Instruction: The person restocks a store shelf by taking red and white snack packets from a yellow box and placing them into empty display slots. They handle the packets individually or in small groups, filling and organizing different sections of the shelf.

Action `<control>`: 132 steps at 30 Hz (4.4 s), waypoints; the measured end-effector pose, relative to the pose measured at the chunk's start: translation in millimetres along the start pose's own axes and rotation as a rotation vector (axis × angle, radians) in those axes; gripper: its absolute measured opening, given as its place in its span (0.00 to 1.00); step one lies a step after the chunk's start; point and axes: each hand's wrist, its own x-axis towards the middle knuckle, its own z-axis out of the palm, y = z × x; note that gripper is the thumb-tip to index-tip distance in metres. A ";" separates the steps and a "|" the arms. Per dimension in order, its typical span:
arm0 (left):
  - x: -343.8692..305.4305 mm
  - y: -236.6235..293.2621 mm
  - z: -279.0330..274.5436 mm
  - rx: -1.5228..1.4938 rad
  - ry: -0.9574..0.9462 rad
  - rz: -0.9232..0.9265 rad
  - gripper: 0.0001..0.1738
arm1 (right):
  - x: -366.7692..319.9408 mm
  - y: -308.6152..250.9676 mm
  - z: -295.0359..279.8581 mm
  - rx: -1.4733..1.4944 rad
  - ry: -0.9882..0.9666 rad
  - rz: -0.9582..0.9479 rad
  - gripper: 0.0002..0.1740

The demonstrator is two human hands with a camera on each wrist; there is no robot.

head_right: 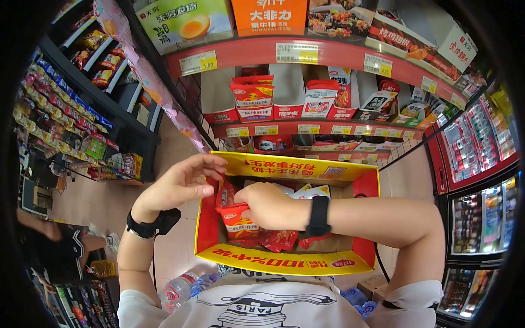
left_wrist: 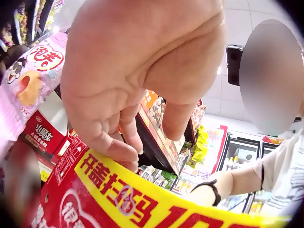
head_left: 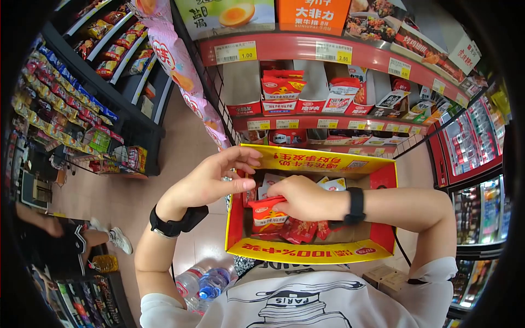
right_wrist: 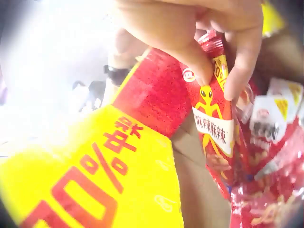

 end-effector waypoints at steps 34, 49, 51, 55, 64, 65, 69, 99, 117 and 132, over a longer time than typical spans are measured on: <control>105.9 10.4 -29.3 0.607 0.594 0.335 0.44 | -21.9 14.6 -144.6 0.576 0.625 -0.042 0.21; 174.6 10.2 -70.9 0.321 0.359 0.255 0.18 | 45.6 64.4 -127.5 0.636 0.682 -0.198 0.16; 183.7 3.3 -83.1 0.337 0.341 0.237 0.19 | 52.4 68.2 -129.3 0.596 0.688 -0.145 0.16; 182.7 10.9 -72.2 0.200 0.398 0.177 0.20 | 62.2 73.1 -133.4 0.539 0.670 -0.098 0.13; 179.1 3.9 -66.1 0.062 0.419 0.245 0.17 | 82.5 66.3 -143.8 -0.042 0.650 0.077 0.18; 177.7 3.9 -66.6 0.064 0.418 0.244 0.17 | 86.4 67.9 -143.1 -0.040 0.652 0.076 0.18; 175.2 3.0 -72.8 0.103 0.351 0.217 0.21 | 88.2 62.7 -139.7 -0.197 0.654 0.146 0.28; 150.2 18.5 -40.5 0.048 0.392 0.161 0.25 | 61.9 48.9 -128.5 -0.183 0.644 0.062 0.44; 151.0 16.8 -51.4 0.235 0.339 0.184 0.34 | 49.4 41.5 -138.2 -0.154 0.635 0.081 0.43; 20.2 39.0 14.4 0.263 0.278 0.197 0.23 | -95.7 -72.4 -123.2 -0.602 -0.079 0.110 0.20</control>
